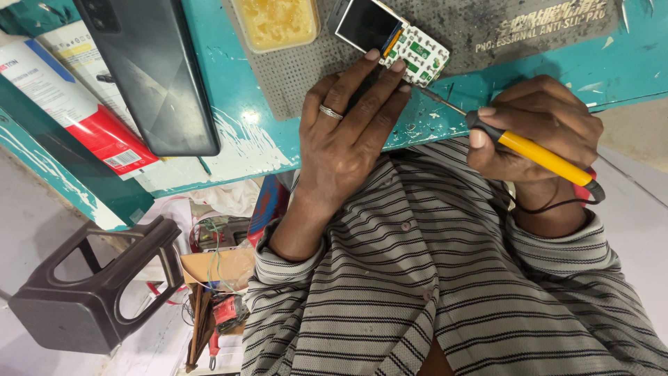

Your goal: The person holds a smartphone motherboard in one hand and solders components on it with a yellow-handled soldering iron, repositioning the board repeatedly. They then set the board down and continue soldering work on a small feature phone with a keypad placed on the workbench.

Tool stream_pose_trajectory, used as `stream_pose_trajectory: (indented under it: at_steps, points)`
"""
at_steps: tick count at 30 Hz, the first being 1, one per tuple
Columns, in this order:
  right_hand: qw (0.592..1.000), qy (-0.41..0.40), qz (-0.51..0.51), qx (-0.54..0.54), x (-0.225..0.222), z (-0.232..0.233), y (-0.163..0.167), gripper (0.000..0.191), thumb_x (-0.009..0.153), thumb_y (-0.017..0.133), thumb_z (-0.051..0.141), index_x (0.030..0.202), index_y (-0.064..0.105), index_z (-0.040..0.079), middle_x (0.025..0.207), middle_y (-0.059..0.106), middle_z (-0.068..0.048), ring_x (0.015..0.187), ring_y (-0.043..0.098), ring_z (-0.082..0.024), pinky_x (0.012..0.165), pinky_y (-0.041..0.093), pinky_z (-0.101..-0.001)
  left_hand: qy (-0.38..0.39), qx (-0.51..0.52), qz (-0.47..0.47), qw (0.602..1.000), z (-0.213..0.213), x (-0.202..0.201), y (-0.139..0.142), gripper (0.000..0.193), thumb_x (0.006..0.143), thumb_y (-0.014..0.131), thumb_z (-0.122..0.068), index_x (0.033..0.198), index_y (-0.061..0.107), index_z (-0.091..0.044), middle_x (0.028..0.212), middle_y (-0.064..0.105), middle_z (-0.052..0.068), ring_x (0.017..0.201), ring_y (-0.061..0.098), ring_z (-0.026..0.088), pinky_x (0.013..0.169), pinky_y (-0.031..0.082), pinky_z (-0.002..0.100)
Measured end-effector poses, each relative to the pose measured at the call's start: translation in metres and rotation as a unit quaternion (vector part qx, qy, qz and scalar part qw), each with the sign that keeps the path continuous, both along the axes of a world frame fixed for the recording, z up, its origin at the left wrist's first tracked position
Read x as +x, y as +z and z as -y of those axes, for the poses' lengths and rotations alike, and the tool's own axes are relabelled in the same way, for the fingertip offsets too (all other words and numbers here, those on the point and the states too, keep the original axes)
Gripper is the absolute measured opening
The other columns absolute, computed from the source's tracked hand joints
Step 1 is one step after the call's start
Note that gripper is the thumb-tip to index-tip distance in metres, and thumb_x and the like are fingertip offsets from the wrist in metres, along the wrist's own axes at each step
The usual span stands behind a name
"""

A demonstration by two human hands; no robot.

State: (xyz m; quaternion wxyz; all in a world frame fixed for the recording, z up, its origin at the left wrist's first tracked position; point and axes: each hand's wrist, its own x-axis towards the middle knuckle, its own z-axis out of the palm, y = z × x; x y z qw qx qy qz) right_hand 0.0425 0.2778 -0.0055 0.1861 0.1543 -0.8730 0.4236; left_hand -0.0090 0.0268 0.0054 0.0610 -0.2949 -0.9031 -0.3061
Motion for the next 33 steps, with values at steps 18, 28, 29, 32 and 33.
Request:
stream_pose_trajectory:
  at_steps: [18, 28, 29, 32, 33]
  points:
    - [1.0, 0.001, -0.015, 0.008, 0.0001, 0.0001, -0.002, 0.017, 0.098, 0.084, 0.012, 0.101, 0.071, 0.002, 0.079, 0.07, -0.01, 0.077, 0.073, -0.027, 0.065, 0.059, -0.0324, -0.004, 0.001, 0.002, 1.0, 0.001, -0.0013, 0.0027, 0.019, 0.104, 0.07, -0.02, 0.119, 0.078, -0.012, 0.14, 0.066, -0.003, 0.138, 0.054, 0.019, 0.109, 0.047, 0.038]
    - [1.0, 0.0, -0.004, 0.015, -0.0003, 0.0002, 0.001, 0.017, 0.098, 0.084, 0.013, 0.1, 0.07, 0.002, 0.08, 0.07, -0.01, 0.078, 0.073, -0.029, 0.066, 0.06, -0.0332, -0.001, 0.0, 0.001, 1.0, 0.0004, 0.0, -0.0004, 0.018, 0.104, 0.07, -0.021, 0.119, 0.079, -0.014, 0.14, 0.066, -0.004, 0.138, 0.054, 0.018, 0.108, 0.047, 0.037]
    - [1.0, 0.001, -0.007, 0.016, -0.0007, 0.0002, 0.0006, 0.017, 0.098, 0.084, 0.012, 0.1, 0.071, 0.002, 0.08, 0.07, -0.01, 0.077, 0.073, -0.028, 0.066, 0.06, -0.033, -0.001, 0.001, 0.001, 1.0, 0.0005, -0.0001, -0.0003, 0.018, 0.104, 0.07, -0.021, 0.118, 0.079, -0.014, 0.14, 0.066, -0.004, 0.138, 0.054, 0.018, 0.108, 0.047, 0.037]
    - [1.0, 0.004, -0.011, 0.018, -0.0008, 0.0001, 0.0003, 0.017, 0.098, 0.084, 0.011, 0.1, 0.071, 0.002, 0.08, 0.07, -0.011, 0.077, 0.073, -0.028, 0.065, 0.06, -0.0329, -0.002, 0.001, 0.003, 1.0, 0.0004, 0.0, 0.0006, 0.018, 0.104, 0.07, -0.021, 0.118, 0.078, -0.014, 0.14, 0.066, -0.003, 0.138, 0.054, 0.018, 0.108, 0.047, 0.038]
    - [1.0, 0.003, -0.01, 0.019, -0.0005, 0.0, 0.0003, 0.017, 0.097, 0.084, 0.011, 0.1, 0.07, 0.002, 0.08, 0.07, -0.011, 0.077, 0.073, -0.028, 0.065, 0.06, -0.0332, -0.002, 0.001, 0.003, 1.0, 0.0006, -0.0002, 0.0007, 0.018, 0.104, 0.07, -0.021, 0.118, 0.078, -0.014, 0.14, 0.066, -0.003, 0.138, 0.054, 0.018, 0.108, 0.047, 0.038]
